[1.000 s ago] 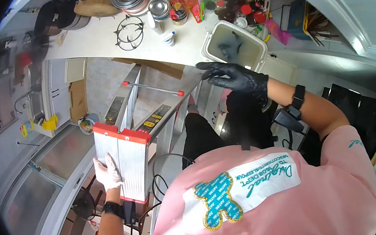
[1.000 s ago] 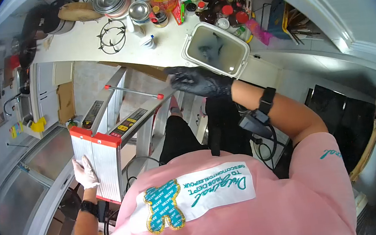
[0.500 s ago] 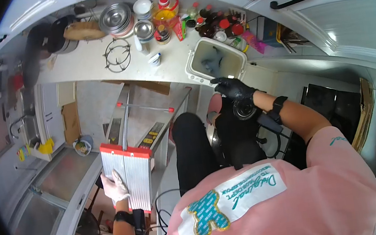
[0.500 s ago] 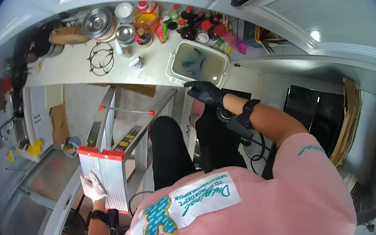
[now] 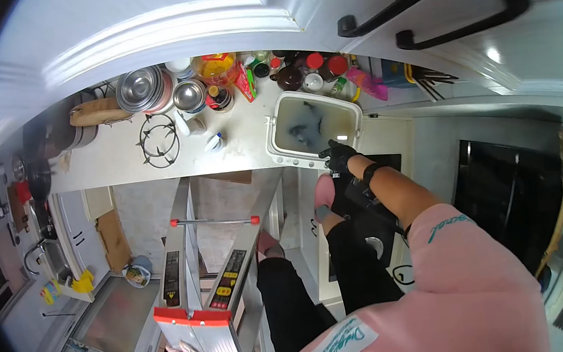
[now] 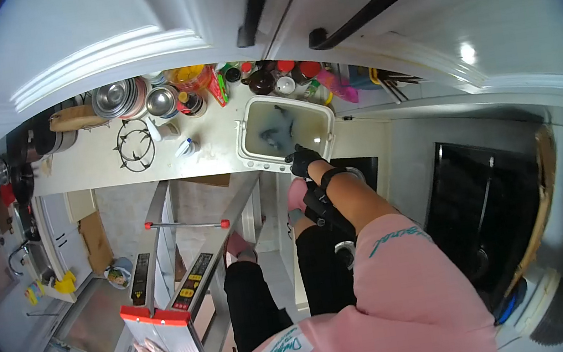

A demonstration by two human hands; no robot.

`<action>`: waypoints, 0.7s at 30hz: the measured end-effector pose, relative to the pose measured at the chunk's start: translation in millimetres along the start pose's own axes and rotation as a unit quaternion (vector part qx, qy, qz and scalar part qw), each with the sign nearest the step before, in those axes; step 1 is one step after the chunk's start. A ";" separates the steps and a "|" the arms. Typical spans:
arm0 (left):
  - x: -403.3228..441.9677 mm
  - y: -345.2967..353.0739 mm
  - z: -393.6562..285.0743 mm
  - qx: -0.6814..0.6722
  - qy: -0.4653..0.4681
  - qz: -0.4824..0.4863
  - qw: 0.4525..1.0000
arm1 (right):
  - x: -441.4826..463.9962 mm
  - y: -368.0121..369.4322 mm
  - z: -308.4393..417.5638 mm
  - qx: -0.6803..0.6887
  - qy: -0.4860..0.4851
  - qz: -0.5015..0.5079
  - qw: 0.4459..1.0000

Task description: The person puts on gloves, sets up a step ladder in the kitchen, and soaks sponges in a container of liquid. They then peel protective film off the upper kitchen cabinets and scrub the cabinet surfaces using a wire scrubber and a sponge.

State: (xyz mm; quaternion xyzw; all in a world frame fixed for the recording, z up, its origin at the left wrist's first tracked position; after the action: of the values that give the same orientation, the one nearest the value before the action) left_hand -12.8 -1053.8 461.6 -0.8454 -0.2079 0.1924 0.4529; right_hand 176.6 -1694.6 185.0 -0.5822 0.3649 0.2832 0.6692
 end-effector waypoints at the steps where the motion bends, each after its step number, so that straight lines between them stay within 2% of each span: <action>1: 0.1 0.0 2.1 -0.025 -0.002 0.000 1.000 | 15.4 9.2 -1.7 0.003 -0.005 0.000 1.000; 2: 2.0 2.8 11.0 -0.116 -0.029 0.024 0.993 | 30.4 17.3 -4.1 -0.011 0.000 -0.006 1.000; 3: 3.6 1.6 21.5 -0.111 -0.027 0.047 0.992 | 50.4 26.6 -8.0 -0.027 0.004 -0.014 1.000; 5: 0.3 14.8 3.9 -0.313 -0.044 0.093 0.944 | 125.5 87.9 -20.7 -0.117 -0.031 -0.021 0.992; 6: 10.2 12.1 6.0 -0.292 -0.002 0.141 0.946 | 168.5 125.4 -29.6 -0.181 -0.033 -0.014 0.983; 7: 1.0 1.7 10.1 -0.272 -0.016 0.147 0.951 | 176.5 123.9 -19.9 -0.244 -0.037 -0.008 0.969; 8: 1.7 -2.0 19.0 -0.202 -0.017 0.100 0.974 | 174.2 120.4 -31.4 -0.034 0.025 -0.013 0.999; 9: 0.5 -5.6 23.6 -0.136 -0.017 0.050 0.989 | 135.0 76.5 -23.9 0.180 0.079 -0.043 0.980; 10: 1.0 1.9 -1.4 -0.157 -0.041 0.081 0.983 | 142.4 70.9 -6.7 -0.026 0.017 -0.053 0.998; 11: 0.3 0.1 0.9 -0.152 -0.041 0.079 0.984 | 168.4 92.6 -12.1 -0.024 0.013 -0.051 0.998; 13: 1.1 -2.3 7.9 -0.131 -0.054 0.072 0.987 | 169.1 87.7 -10.6 0.087 0.051 -0.086 0.991; 14: 2.3 -4.0 9.0 -0.133 -0.052 0.073 0.987 | 162.6 88.4 0.1 -0.074 -0.035 -0.075 0.994; 17: 1.7 -7.9 22.8 -0.092 -0.037 0.038 0.994 | 185.1 103.2 -10.3 -0.004 -0.041 -0.057 0.997; 18: 6.9 -7.7 24.1 -0.220 -0.076 0.088 0.968 | 170.6 99.9 -15.8 0.100 0.012 0.008 0.995; 19: -1.5 12.6 -6.3 -0.369 -0.113 0.115 0.916 | 208.0 111.1 -21.8 0.065 -0.078 -0.207 0.973; 20: 14.3 21.6 -55.0 -0.359 0.029 0.134 0.923 | 222.5 117.6 -23.9 -0.021 -0.126 -0.423 0.897; 21: 11.0 16.8 -99.9 -0.317 0.151 0.154 0.924 | 171.5 88.3 -13.7 -0.035 -0.036 -0.030 0.998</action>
State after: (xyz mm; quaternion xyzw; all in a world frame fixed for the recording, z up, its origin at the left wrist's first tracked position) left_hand 50.8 -1124.9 497.4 -0.9853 -0.0543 0.0546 0.1523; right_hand 201.8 -1701.7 -6.7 -0.6057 0.3128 0.2959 0.6691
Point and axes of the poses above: each hand's wrist, its own x-axis towards the middle knuckle, its own y-axis out of the palm, z = x × y, the point moved 7 cm from there along x, towards the middle knuckle, and after that the axes turned 15 degrees about -x, right-handed, at the moved point
